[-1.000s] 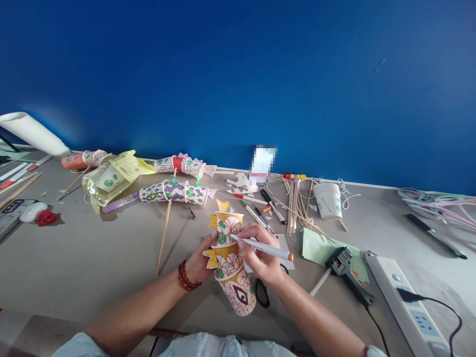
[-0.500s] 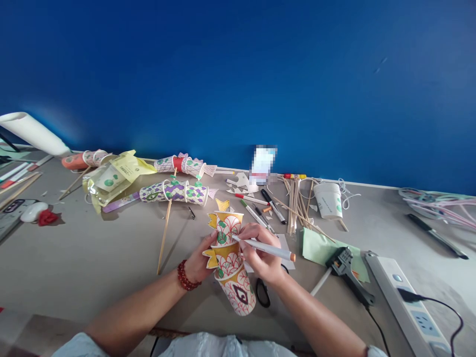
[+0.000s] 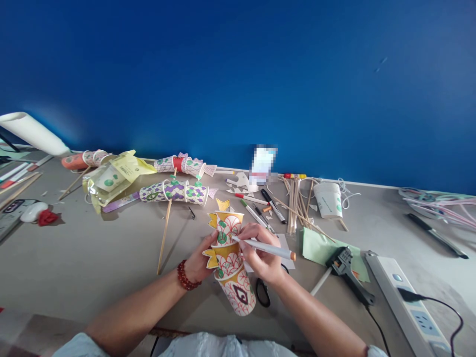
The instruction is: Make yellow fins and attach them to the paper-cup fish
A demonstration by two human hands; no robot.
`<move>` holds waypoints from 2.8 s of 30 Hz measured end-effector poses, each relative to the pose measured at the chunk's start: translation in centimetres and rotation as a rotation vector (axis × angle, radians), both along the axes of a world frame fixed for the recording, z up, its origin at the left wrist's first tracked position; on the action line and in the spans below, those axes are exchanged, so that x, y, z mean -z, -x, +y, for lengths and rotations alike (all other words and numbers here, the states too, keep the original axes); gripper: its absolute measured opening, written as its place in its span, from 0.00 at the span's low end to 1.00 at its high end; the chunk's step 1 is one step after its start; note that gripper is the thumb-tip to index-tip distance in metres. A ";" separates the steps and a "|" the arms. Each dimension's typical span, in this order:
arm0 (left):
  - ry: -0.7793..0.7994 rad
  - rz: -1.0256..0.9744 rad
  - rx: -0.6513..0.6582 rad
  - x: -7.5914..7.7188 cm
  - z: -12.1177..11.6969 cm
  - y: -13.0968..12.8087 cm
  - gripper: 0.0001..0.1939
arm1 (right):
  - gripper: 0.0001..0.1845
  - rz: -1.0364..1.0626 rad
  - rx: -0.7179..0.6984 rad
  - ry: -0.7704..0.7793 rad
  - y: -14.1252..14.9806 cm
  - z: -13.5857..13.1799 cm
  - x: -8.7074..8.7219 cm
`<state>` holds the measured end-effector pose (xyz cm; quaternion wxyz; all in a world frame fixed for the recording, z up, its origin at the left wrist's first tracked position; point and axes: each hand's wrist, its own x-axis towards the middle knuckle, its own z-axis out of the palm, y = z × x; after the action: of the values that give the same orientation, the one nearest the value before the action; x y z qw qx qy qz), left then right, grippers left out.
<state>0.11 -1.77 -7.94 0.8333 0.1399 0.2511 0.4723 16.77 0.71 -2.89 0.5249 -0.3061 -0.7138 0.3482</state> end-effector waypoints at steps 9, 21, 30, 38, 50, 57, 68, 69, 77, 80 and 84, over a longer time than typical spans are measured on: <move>-0.016 0.000 -0.013 -0.1 0.0 -0.1 0.20 | 0.05 0.000 0.031 0.013 0.1 -0.1 0.0; 0.010 0.005 -0.020 -0.6 0.0 0.0 0.19 | 0.04 0.005 0.044 0.029 0.1 -0.1 0.1; 0.000 0.007 -0.035 -0.1 0.0 0.1 0.18 | 0.05 0.028 0.018 0.037 0.0 0.0 0.4; 0.002 0.045 -0.035 -0.3 0.0 0.0 0.18 | 0.03 0.019 0.021 0.062 0.1 -0.1 0.3; -0.008 0.025 -0.040 -0.1 0.0 0.1 0.19 | 0.03 0.073 -0.024 0.047 0.1 -0.1 0.3; -0.018 0.025 -0.044 -0.1 0.0 0.1 0.17 | 0.04 0.043 0.011 0.058 0.1 -0.2 0.4; -0.019 0.011 -0.039 0.0 0.0 0.2 0.18 | 0.06 0.060 -0.015 0.041 0.1 -0.1 0.5; -0.016 0.005 -0.033 0.0 0.0 0.2 0.19 | 0.06 0.071 -0.031 0.037 0.1 -0.1 0.6; -0.026 -0.011 -0.036 0.0 0.0 0.2 0.18 | 0.08 0.065 -0.005 0.042 0.1 -0.1 0.7; -0.018 -0.001 -0.031 -0.1 0.0 0.2 0.19 | 0.07 0.089 -0.037 0.036 0.1 -0.1 0.8; -0.014 -0.009 -0.026 -0.1 0.0 0.2 0.19 | 0.08 0.093 -0.036 0.046 0.1 -0.1 0.8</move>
<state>-0.05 -1.79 -7.82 0.8272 0.1404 0.2459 0.4854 16.69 0.64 -3.69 0.5440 -0.2889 -0.6858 0.3877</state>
